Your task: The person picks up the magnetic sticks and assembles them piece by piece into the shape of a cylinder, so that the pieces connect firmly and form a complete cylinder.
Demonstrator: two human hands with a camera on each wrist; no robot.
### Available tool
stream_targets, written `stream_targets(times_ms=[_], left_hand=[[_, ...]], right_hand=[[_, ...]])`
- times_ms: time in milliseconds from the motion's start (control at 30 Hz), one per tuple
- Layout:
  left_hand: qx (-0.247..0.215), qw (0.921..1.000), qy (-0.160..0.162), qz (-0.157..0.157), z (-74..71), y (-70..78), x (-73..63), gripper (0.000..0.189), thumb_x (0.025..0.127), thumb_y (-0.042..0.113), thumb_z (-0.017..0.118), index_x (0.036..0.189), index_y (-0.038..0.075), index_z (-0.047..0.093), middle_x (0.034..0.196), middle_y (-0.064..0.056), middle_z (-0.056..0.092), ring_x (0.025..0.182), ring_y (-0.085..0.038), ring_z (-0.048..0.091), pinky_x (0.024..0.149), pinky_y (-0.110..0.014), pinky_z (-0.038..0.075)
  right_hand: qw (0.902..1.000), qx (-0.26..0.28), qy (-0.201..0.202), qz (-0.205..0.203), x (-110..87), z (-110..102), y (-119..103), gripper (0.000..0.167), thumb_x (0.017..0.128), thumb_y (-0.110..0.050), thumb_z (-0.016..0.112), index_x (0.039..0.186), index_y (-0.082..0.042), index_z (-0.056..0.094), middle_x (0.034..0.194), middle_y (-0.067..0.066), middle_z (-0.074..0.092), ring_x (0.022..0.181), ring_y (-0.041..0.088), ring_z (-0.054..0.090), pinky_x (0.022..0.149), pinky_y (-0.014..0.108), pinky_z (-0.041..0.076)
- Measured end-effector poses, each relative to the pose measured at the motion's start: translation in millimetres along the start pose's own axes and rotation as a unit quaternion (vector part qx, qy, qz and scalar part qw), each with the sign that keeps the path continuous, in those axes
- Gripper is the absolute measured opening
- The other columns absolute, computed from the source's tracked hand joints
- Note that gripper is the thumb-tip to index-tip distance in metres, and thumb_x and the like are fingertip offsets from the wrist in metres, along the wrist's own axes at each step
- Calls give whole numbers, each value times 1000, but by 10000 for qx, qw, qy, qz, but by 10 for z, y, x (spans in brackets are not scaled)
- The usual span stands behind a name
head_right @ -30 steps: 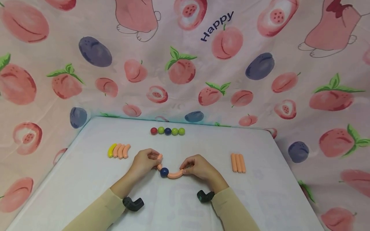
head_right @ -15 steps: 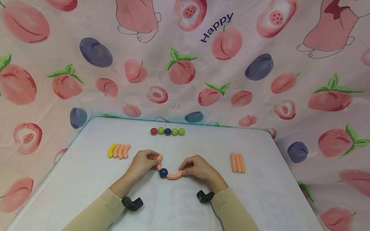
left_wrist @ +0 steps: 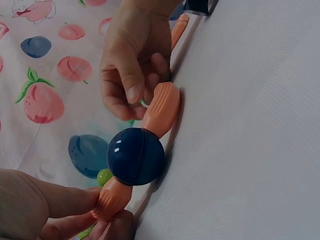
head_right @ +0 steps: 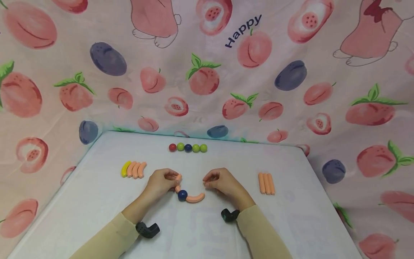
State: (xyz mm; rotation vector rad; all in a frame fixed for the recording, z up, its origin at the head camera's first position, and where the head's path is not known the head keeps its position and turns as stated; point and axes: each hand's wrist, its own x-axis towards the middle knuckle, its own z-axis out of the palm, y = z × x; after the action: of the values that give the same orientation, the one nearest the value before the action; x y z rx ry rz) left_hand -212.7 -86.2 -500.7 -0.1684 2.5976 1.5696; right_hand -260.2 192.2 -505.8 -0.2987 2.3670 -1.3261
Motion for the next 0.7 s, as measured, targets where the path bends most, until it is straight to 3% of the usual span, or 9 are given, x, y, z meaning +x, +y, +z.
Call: stream_targets(times_ms=[333, 500, 700], left_hand=[[-110, 9999, -58, -52, -52, 6, -12, 24, 91, 13, 85, 114, 7, 79, 101, -8, 76, 89, -17, 69, 72, -27, 59], [-226, 9997, -86, -49, -53, -10, 8, 25, 91, 11, 85, 115, 6, 79, 102, -8, 76, 88, -16, 69, 73, -27, 60], [-255, 9996, -58, -70, -41, -39, 31, 25, 90, 11, 86, 114, 9, 79, 102, -6, 77, 89, -16, 70, 74, -27, 61]], right_hand=[[9895, 402, 1386, -47, 396, -141, -110, 17, 98, -12, 78, 115, -7, 79, 95, 5, 72, 63, 16, 54, 57, 28, 48], [9849, 495, 1656, -118, 589, -207, -139, 25, 99, -13, 76, 123, -5, 75, 107, 9, 72, 69, 16, 58, 59, 27, 51], [9836, 565, 1712, 10, 770, -225, -187, 32, 100, -14, 75, 131, -9, 71, 122, 12, 69, 73, 18, 60, 61, 29, 53]])
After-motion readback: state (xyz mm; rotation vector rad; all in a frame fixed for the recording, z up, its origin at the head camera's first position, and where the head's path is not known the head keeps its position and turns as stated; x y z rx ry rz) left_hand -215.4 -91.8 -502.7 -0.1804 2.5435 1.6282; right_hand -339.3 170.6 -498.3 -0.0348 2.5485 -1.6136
